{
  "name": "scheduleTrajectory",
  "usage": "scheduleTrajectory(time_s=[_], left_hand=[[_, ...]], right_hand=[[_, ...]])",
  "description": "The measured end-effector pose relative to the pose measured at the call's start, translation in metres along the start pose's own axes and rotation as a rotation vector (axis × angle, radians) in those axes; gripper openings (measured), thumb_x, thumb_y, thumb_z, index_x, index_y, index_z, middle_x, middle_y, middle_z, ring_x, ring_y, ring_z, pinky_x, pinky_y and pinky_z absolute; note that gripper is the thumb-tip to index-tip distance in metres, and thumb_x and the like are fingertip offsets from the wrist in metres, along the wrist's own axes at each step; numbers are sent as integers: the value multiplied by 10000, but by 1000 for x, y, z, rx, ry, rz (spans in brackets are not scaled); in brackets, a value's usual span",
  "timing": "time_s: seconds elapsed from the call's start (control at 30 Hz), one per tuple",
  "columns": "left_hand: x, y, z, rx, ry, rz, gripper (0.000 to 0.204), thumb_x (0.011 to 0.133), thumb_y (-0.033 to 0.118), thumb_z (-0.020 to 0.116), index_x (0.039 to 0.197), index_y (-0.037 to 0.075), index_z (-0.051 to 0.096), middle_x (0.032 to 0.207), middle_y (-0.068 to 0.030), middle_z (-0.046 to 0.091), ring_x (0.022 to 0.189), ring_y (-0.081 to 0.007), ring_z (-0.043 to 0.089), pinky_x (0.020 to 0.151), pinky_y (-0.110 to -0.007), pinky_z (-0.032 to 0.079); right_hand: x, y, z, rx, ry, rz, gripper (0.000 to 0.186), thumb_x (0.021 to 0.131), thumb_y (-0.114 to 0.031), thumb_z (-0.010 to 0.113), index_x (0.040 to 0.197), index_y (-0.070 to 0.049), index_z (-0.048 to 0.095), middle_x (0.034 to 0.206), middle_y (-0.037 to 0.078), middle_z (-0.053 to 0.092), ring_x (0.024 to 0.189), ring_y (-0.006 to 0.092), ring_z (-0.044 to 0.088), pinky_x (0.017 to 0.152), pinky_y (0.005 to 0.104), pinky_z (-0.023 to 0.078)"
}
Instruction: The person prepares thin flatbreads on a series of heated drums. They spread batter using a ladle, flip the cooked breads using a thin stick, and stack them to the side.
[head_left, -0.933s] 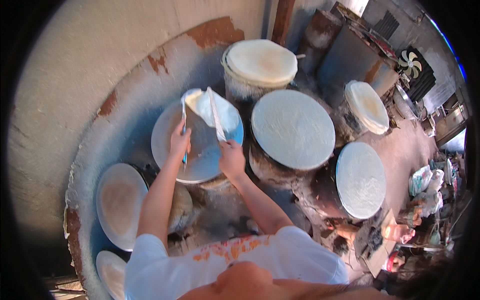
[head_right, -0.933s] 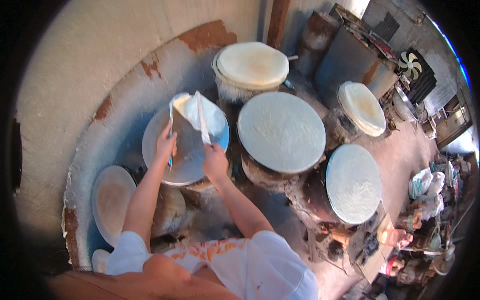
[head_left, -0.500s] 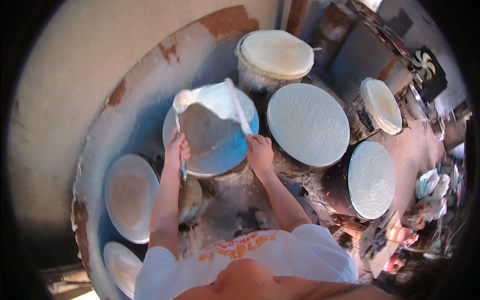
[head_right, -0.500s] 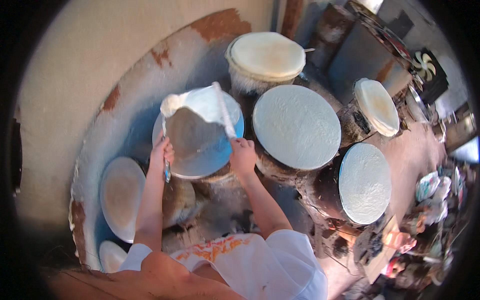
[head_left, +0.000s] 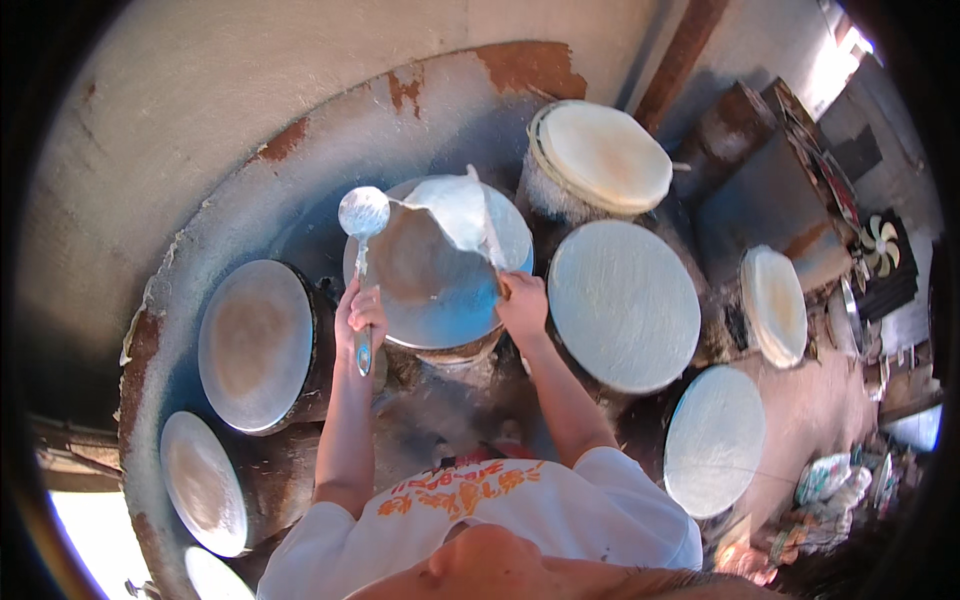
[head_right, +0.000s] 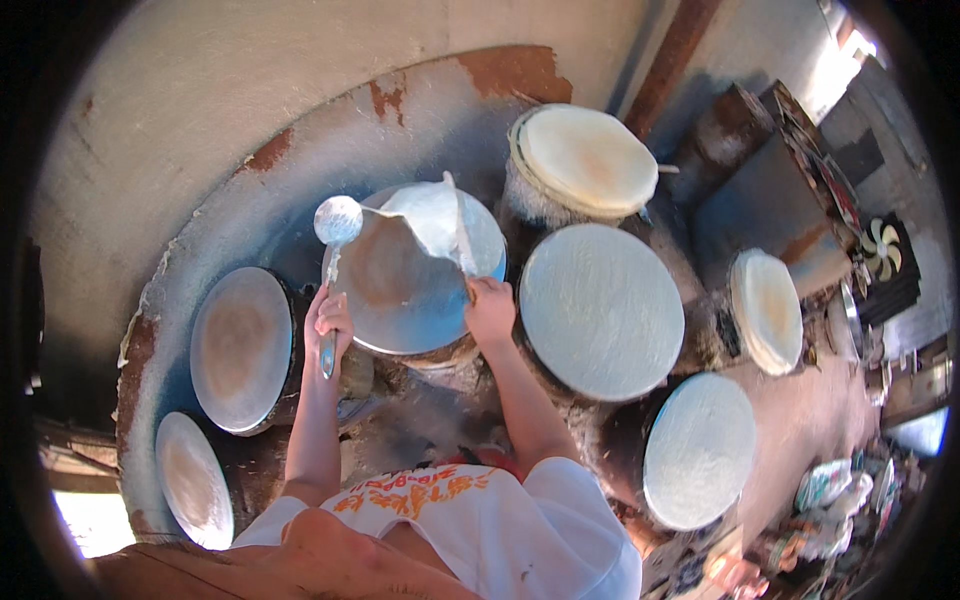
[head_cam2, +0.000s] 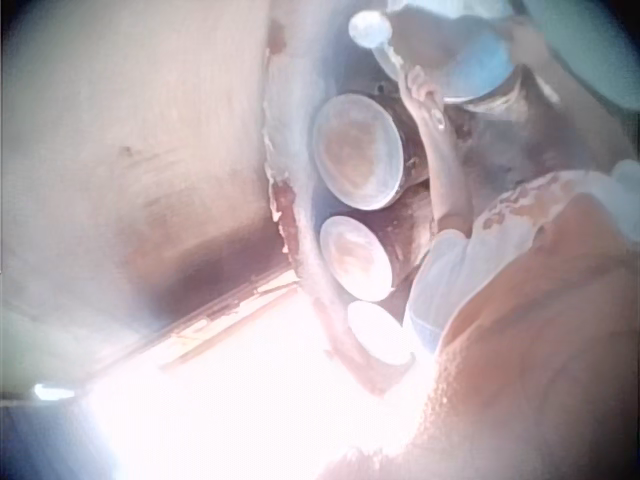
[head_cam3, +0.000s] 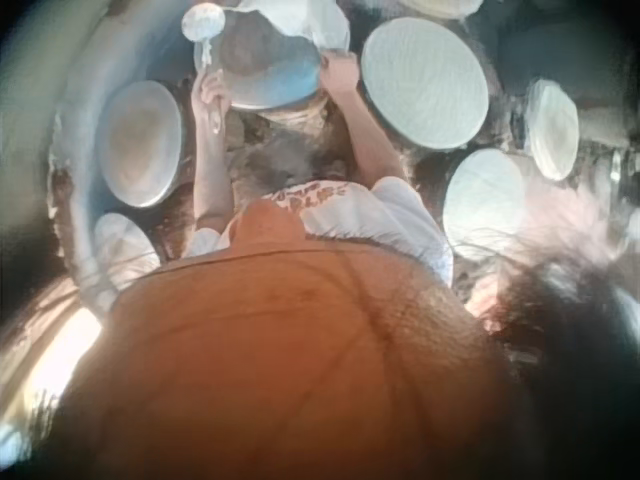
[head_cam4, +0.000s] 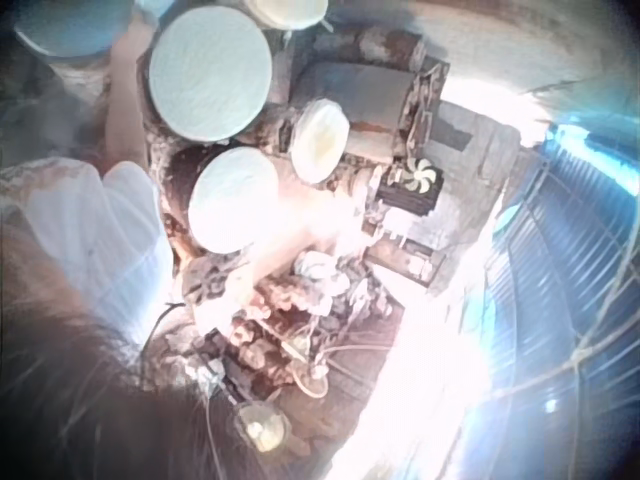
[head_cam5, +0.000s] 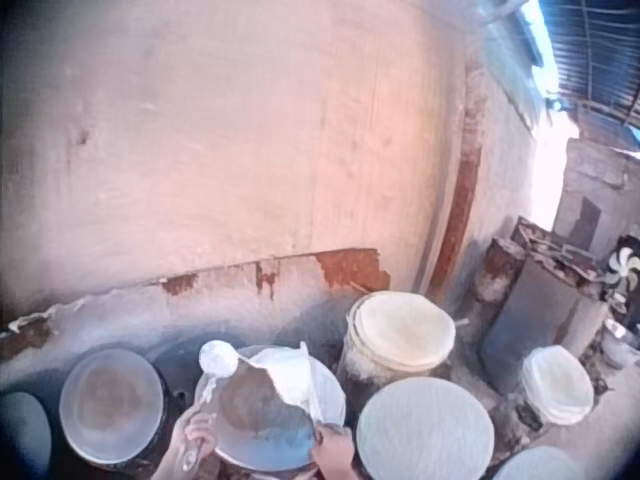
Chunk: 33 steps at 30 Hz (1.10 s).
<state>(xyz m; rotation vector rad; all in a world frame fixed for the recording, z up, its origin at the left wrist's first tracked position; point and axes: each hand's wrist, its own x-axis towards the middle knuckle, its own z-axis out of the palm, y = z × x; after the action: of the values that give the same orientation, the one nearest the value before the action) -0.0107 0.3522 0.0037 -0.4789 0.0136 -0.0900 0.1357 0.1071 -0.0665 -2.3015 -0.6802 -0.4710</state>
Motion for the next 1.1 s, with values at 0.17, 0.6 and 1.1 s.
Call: scheduleTrajectory(time_s=[0.17, 0.6, 1.1], left_hand=[[-2, -38, -1, 120, -153, 132, 307, 1003, 261, 370, 843, 22, 477, 579, 6, 366, 378, -65, 345, 334, -211, 294], [-5, -115, -1, 307, -200, 388, 305, 1012, 299, 356, 843, 56, 431, 596, -5, 358, 392, -80, 380, 346, -218, 340], [-35, -122, 10, 601, -127, 660, 387, 1032, 247, 307, 1417, 253, 348, 653, 1, 321, 416, -55, 341, 353, -191, 354]], right_hand=[[48, -7, 32, 94, -184, -143, 329, 642, 6, 613, 956, -65, 682, 956, 105, 643, 888, 326, 585, 797, 402, 490], [101, 8, -21, 45, -404, -615, 238, 750, -35, 555, 970, -68, 638, 979, 40, 612, 934, 267, 541, 702, 364, 528], [96, 41, 13, 312, -656, -527, 349, 653, -48, 634, 996, -73, 692, 1061, 79, 650, 995, 282, 551, 900, 357, 445]])
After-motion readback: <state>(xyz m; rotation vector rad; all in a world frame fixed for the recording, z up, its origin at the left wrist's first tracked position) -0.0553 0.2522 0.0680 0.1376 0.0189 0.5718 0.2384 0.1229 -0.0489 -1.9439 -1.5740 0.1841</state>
